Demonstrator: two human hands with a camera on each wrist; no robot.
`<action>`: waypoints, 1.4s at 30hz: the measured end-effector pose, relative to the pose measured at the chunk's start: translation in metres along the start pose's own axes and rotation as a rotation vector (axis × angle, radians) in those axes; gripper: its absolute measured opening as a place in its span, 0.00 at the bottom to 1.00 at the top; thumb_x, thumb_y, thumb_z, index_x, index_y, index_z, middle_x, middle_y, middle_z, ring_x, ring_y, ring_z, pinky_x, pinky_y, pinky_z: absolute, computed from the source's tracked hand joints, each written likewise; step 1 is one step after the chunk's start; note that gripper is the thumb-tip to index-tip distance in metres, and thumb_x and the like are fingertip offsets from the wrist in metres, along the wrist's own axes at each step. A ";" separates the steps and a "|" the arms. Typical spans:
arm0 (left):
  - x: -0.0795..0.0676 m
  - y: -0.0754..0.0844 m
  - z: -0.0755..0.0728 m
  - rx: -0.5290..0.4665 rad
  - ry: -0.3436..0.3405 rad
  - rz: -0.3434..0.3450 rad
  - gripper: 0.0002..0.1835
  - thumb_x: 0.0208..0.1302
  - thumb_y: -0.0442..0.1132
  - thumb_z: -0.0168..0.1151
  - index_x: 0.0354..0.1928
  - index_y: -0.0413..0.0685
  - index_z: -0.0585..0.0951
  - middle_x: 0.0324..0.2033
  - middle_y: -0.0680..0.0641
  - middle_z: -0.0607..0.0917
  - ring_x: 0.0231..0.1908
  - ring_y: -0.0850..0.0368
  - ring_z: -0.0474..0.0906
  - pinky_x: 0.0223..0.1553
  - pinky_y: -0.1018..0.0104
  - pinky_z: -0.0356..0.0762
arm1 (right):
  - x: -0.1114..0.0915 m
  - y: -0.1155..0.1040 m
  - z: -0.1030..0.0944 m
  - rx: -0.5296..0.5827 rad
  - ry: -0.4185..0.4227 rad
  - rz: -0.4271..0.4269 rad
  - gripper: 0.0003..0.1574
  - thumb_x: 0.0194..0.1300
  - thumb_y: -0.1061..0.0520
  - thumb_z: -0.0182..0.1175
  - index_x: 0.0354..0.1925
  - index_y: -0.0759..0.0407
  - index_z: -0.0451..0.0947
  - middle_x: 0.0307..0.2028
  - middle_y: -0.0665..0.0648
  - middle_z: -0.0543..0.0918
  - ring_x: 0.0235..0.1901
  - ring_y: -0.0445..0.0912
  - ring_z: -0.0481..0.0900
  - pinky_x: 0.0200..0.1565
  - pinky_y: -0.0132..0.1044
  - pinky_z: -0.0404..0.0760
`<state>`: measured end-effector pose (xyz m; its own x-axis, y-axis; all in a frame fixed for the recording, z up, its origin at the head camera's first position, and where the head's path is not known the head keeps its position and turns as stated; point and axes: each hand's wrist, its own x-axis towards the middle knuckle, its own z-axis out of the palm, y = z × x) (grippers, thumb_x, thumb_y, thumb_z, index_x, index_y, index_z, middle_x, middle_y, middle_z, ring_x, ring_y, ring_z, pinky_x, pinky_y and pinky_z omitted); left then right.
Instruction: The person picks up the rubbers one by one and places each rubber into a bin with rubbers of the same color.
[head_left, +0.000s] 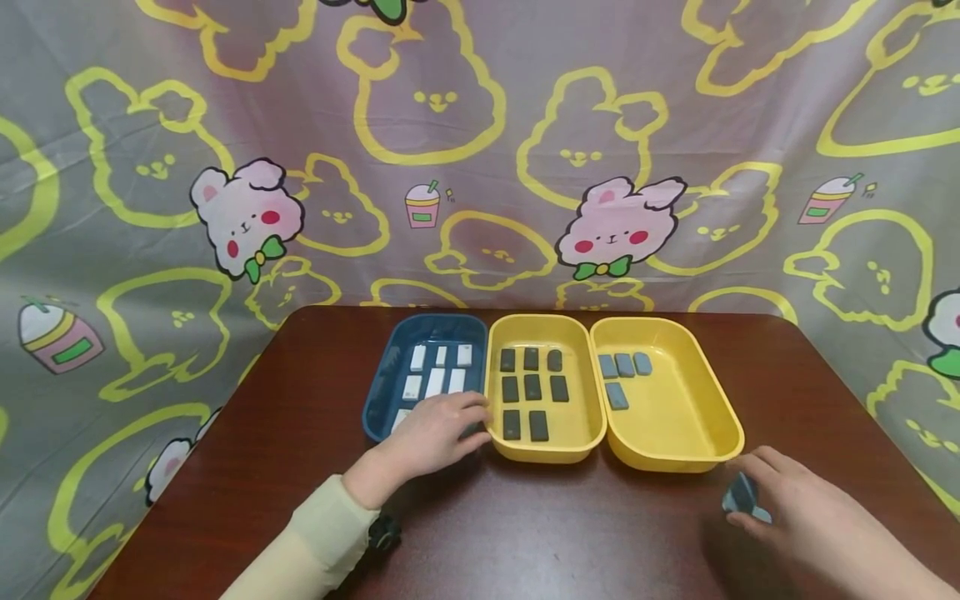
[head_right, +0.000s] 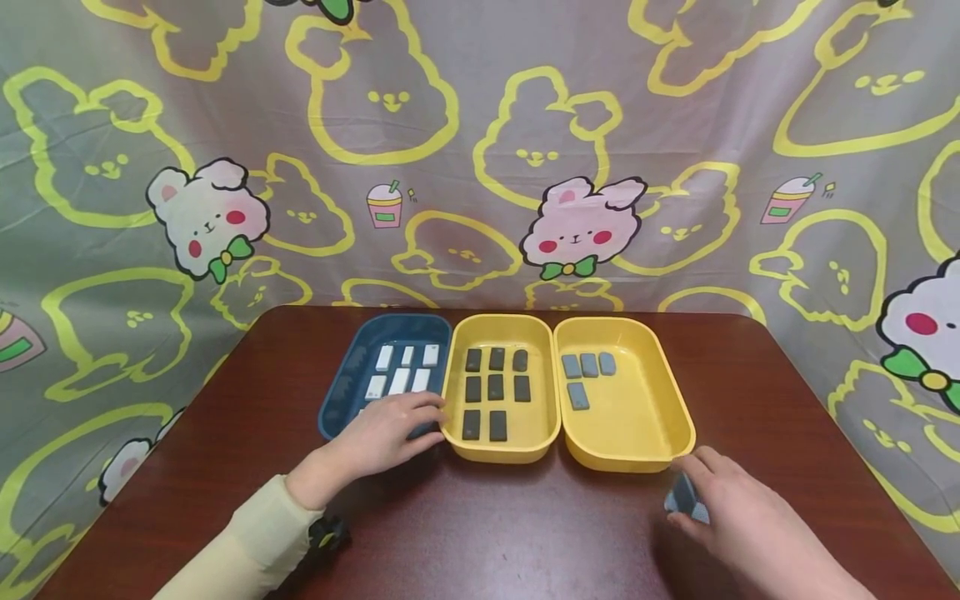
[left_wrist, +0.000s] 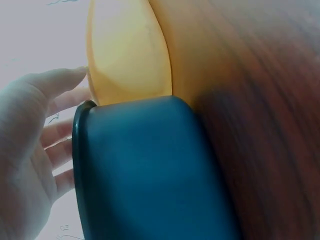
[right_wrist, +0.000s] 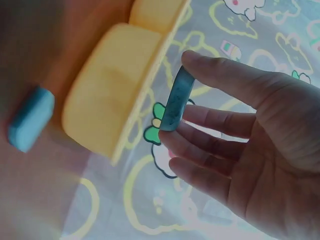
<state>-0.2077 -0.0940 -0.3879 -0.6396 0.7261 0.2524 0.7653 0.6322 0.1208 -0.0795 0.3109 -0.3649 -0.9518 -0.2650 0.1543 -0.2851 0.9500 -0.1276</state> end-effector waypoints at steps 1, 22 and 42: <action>0.001 0.000 -0.001 0.009 0.003 -0.003 0.15 0.64 0.50 0.65 0.47 0.50 0.85 0.46 0.51 0.83 0.45 0.57 0.79 0.49 0.60 0.76 | 0.005 0.001 -0.003 -0.001 0.016 -0.019 0.31 0.38 0.51 0.80 0.41 0.57 0.79 0.33 0.45 0.73 0.30 0.38 0.71 0.29 0.38 0.75; 0.082 0.069 0.000 0.109 -0.022 0.275 0.18 0.69 0.51 0.58 0.53 0.51 0.82 0.46 0.53 0.82 0.45 0.61 0.77 0.48 0.69 0.74 | 0.143 0.012 -0.015 -0.044 -0.127 -0.184 0.24 0.46 0.55 0.77 0.41 0.61 0.80 0.34 0.52 0.78 0.29 0.45 0.76 0.33 0.45 0.78; 0.103 0.092 0.035 0.172 -0.102 0.275 0.17 0.70 0.52 0.56 0.54 0.56 0.80 0.50 0.53 0.80 0.46 0.61 0.78 0.44 0.68 0.76 | 0.183 0.026 0.044 -0.080 -0.233 -0.366 0.18 0.44 0.70 0.71 0.31 0.61 0.72 0.27 0.52 0.71 0.26 0.49 0.74 0.32 0.46 0.76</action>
<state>-0.2057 0.0486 -0.3847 -0.4214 0.8936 0.1546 0.8924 0.4390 -0.1045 -0.2661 0.2797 -0.3835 -0.7926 -0.6075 -0.0515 -0.6070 0.7942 -0.0277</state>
